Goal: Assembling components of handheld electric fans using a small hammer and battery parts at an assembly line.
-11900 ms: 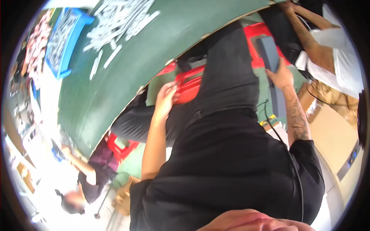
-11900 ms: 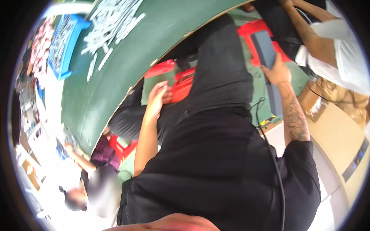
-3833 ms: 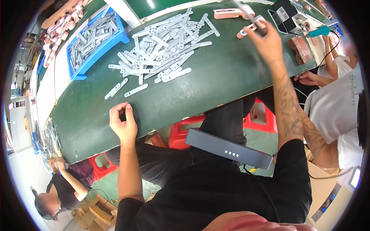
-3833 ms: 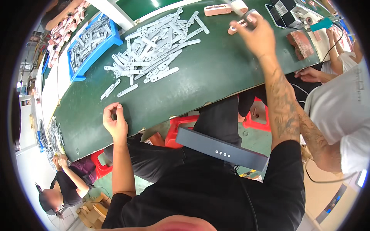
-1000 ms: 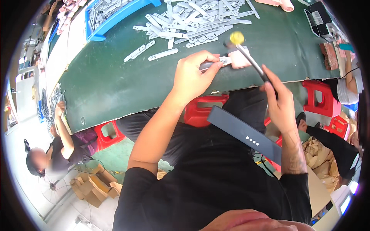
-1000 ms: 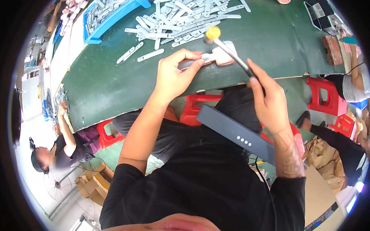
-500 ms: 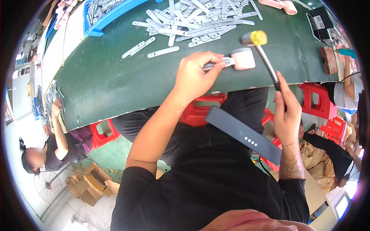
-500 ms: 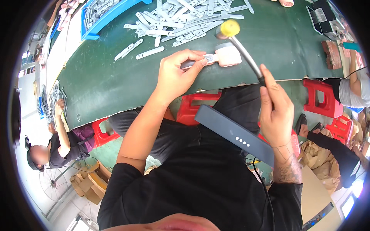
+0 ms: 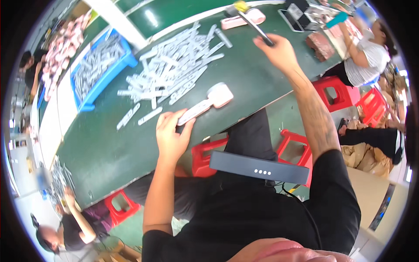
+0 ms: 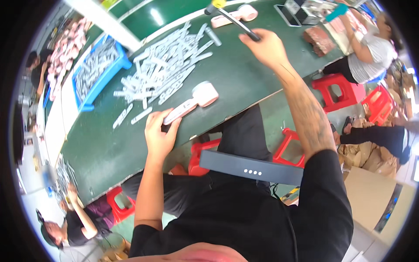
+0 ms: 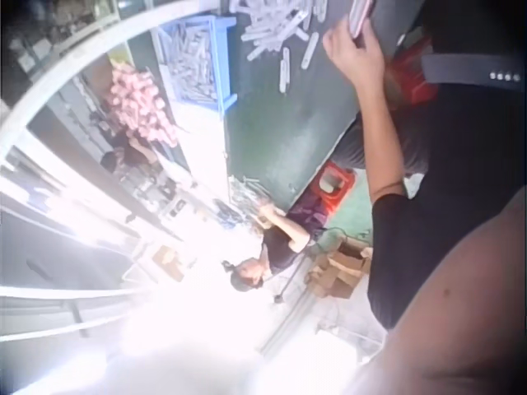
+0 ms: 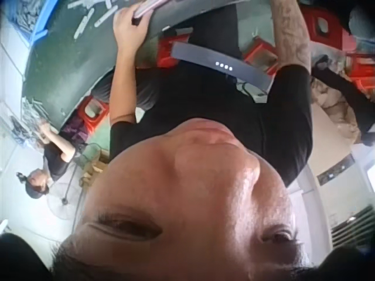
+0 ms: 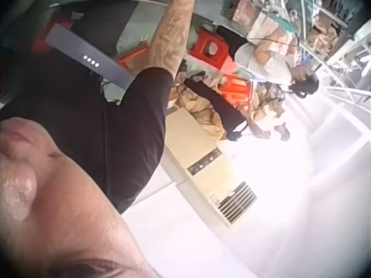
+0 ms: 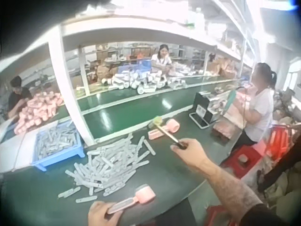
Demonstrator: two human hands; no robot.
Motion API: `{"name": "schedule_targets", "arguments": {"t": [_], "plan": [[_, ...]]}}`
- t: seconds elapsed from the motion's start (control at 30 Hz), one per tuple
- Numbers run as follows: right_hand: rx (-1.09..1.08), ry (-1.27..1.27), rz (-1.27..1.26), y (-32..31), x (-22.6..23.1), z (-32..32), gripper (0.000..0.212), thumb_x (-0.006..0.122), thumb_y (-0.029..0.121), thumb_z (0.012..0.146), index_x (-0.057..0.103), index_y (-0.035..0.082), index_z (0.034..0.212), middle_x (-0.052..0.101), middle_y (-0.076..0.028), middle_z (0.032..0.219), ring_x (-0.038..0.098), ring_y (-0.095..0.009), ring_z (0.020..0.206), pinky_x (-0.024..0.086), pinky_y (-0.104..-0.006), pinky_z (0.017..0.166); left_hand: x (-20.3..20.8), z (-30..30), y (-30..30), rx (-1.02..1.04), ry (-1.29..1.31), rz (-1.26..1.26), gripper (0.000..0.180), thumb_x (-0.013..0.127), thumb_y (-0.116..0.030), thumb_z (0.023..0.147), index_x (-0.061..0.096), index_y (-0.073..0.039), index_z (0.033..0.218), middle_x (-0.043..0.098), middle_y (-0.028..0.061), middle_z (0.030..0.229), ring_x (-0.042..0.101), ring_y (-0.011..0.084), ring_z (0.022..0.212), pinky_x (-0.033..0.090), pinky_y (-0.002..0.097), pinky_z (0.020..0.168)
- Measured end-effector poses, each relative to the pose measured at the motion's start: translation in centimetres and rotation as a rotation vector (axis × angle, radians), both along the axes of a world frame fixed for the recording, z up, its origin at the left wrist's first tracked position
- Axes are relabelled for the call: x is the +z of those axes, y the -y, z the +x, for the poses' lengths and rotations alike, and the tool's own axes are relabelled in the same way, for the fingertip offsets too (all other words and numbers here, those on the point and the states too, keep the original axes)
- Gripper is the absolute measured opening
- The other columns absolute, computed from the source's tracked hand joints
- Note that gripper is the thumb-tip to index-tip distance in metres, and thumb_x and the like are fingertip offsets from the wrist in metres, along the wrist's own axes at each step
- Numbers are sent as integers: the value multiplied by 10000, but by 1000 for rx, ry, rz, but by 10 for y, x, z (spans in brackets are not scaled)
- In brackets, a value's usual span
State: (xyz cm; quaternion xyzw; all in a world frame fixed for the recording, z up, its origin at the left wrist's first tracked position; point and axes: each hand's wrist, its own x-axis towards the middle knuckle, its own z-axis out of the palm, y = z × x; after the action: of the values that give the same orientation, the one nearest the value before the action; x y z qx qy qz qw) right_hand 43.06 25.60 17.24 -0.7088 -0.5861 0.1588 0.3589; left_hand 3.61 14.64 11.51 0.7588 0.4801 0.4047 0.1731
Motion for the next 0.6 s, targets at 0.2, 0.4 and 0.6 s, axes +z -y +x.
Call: {"name": "schedule_targets", "arguments": {"t": [0.2,0.4,0.6], "plan": [[-272,224,-16,-130,-18,9,583,719,591,933,764,201,1364,793,-162,1197,729,-379,1193,576,-459,1069,-16,-3,-10,99,-12,-1,302,874,-114,897,772,-18,1164,751,181,1052,713,361,968,560,443,879],[-414,35,-139,-146,-18,28,496,815,586,868,866,136,1071,830,-102,1080,802,-287,1031,641,-424,903,-13,-1,-24,77,-18,-83,320,846,-120,937,749,10,1214,750,182,1111,711,346,1019,552,438,936],[-398,-5,146,-151,-36,30,734,877,579,784,725,147,1358,755,-161,1222,752,-352,1143,603,-460,992,-18,-5,-32,79,-51,-89,325,817,-120,958,730,14,1241,754,185,1161,707,358,1035,545,439,936]]}}
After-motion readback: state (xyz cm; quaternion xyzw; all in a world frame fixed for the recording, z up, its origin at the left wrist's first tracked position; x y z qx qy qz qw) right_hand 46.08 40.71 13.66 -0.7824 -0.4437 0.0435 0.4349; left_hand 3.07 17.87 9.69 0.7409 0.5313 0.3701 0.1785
